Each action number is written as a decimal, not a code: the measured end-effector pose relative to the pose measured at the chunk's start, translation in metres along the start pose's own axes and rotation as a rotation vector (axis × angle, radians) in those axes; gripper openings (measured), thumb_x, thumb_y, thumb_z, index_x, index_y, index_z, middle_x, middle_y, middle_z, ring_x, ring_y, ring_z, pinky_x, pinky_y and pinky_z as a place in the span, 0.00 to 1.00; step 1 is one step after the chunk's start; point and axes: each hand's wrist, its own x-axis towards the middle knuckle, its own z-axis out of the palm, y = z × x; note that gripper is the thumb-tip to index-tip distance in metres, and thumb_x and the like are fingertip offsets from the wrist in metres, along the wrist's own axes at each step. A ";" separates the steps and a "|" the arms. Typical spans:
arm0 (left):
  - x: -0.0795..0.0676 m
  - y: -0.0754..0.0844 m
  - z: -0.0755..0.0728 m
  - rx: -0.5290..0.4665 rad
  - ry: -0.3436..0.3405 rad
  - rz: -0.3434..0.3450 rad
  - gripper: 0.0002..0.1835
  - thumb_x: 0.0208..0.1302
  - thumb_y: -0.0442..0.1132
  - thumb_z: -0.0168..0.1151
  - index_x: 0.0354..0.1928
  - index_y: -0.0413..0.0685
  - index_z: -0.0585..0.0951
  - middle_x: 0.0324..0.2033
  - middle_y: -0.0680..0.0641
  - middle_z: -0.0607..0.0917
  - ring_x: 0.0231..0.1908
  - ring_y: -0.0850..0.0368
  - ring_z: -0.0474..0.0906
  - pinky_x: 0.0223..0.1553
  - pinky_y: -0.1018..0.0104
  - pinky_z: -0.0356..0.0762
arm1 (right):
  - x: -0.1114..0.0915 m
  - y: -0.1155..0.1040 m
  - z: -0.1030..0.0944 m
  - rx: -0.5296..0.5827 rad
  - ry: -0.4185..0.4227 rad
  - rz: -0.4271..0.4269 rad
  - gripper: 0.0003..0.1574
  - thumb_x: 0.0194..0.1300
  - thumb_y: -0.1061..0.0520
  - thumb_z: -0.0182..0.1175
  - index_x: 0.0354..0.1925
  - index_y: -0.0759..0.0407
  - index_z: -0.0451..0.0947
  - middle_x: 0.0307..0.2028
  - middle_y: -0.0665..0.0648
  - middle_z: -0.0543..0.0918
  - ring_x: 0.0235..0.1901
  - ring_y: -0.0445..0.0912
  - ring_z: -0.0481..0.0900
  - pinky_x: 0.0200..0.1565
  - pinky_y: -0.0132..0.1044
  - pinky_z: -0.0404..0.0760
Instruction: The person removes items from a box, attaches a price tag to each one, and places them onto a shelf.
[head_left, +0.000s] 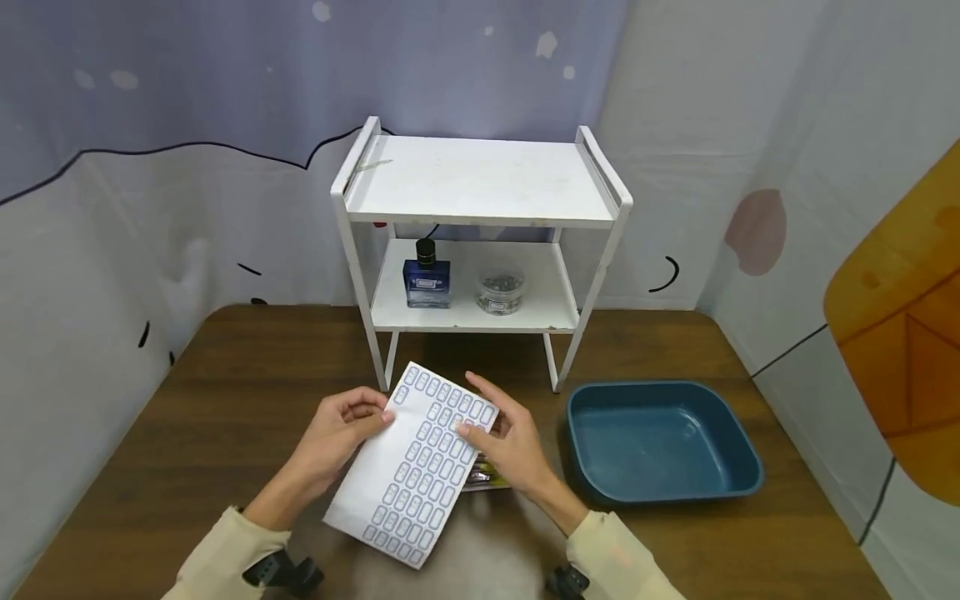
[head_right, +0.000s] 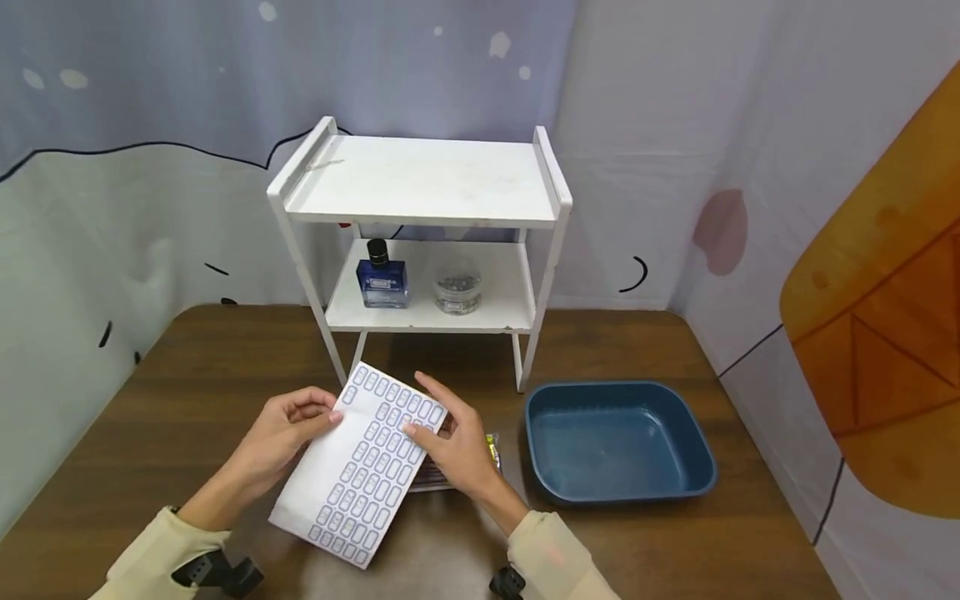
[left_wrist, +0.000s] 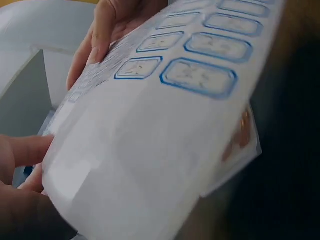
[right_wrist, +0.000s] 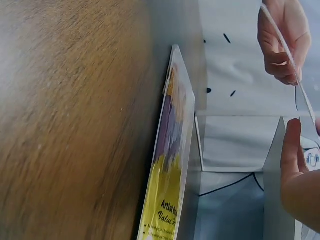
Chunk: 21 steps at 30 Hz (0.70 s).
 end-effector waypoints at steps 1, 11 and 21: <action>0.000 0.000 0.003 -0.016 0.017 -0.006 0.06 0.65 0.29 0.63 0.41 0.34 0.78 0.28 0.54 0.83 0.30 0.62 0.78 0.32 0.69 0.78 | -0.001 0.000 -0.001 0.006 0.000 -0.002 0.43 0.61 0.73 0.63 0.73 0.64 0.62 0.50 0.77 0.79 0.36 0.38 0.85 0.36 0.33 0.86; 0.000 0.001 0.028 -0.060 0.069 0.049 0.13 0.64 0.27 0.63 0.49 0.32 0.75 0.32 0.52 0.85 0.33 0.63 0.81 0.34 0.70 0.80 | -0.005 0.000 -0.006 -0.031 -0.005 0.011 0.40 0.64 0.72 0.61 0.72 0.66 0.63 0.63 0.73 0.73 0.40 0.37 0.84 0.37 0.34 0.86; 0.008 -0.007 0.026 0.104 -0.062 0.412 0.15 0.60 0.19 0.60 0.50 0.26 0.78 0.47 0.29 0.81 0.42 0.66 0.81 0.46 0.76 0.80 | -0.010 0.004 -0.012 0.026 -0.021 0.058 0.36 0.65 0.72 0.60 0.70 0.70 0.64 0.54 0.78 0.77 0.36 0.39 0.86 0.36 0.34 0.86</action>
